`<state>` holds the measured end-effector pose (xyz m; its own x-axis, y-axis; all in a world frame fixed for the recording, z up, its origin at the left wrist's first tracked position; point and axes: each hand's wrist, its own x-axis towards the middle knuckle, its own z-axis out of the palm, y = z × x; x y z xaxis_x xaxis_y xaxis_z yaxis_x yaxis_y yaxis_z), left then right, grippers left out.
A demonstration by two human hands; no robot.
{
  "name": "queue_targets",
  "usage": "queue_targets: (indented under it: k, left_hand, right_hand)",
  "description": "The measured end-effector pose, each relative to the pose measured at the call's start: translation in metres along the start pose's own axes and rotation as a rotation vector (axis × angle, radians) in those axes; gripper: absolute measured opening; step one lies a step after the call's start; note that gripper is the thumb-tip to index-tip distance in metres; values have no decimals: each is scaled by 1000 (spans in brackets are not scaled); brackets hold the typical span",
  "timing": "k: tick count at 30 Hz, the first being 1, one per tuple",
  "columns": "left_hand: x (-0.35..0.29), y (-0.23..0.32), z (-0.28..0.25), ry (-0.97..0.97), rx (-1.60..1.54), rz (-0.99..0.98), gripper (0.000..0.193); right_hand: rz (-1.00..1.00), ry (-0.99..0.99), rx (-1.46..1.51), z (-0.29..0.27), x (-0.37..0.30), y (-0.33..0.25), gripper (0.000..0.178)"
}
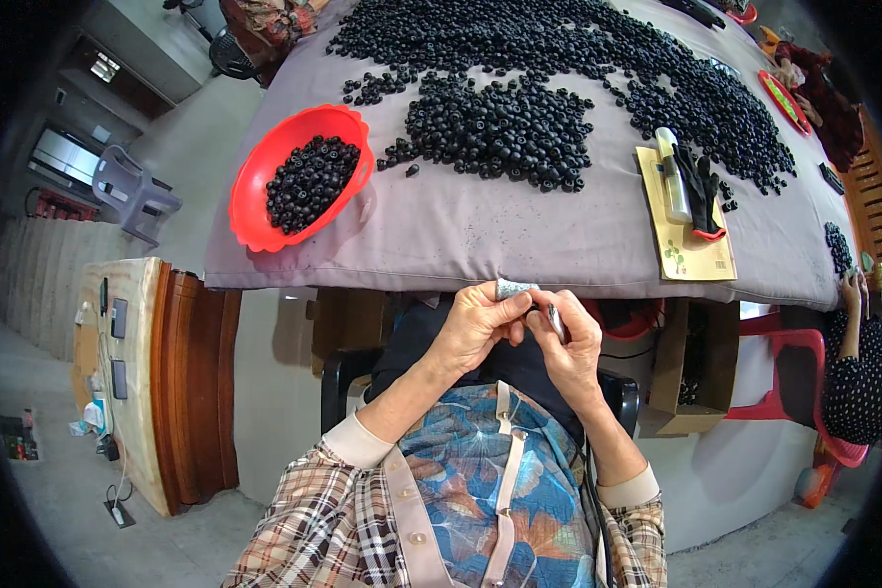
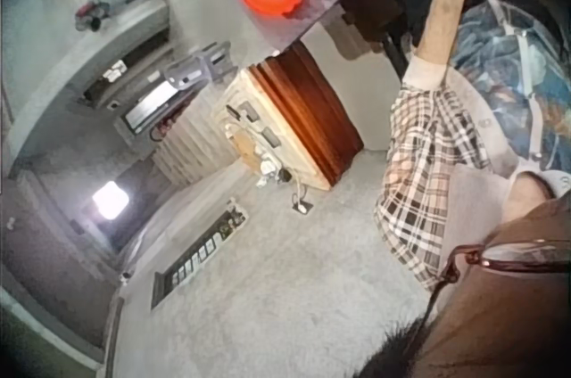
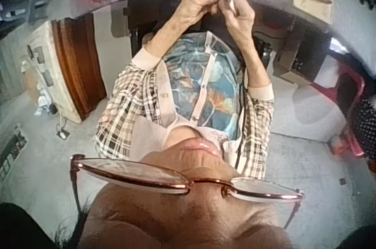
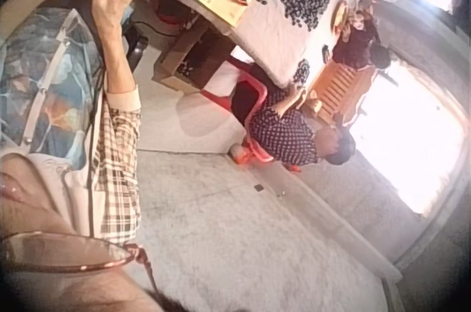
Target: The person picks up small black pieces from the table and trims them one by one using a small blade.
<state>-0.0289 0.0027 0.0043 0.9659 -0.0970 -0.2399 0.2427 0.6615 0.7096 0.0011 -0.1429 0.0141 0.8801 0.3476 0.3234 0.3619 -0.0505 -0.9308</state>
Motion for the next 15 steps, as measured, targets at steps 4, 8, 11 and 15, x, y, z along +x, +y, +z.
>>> queue_targets:
  k: [4, 8, 11, 15]
  left_hand:
    - [-2, 1, -1, -16, -24, -40, 14]
    - [-1, -1, -3, -52, -48, -52, 14]
    - [-2, -2, -1, -63, -52, -21, 14]
    - [-4, 5, 7, -25, -10, 108, 19]
  right_hand:
    - [-14, 29, 17, 1, 0, -1, 17]
    - [71, 60, 112, 2, -7, 4, 9]
    - [33, 61, 148, 1, -3, -2, 9]
    - [66, 44, 130, -1, -4, -9, 9]
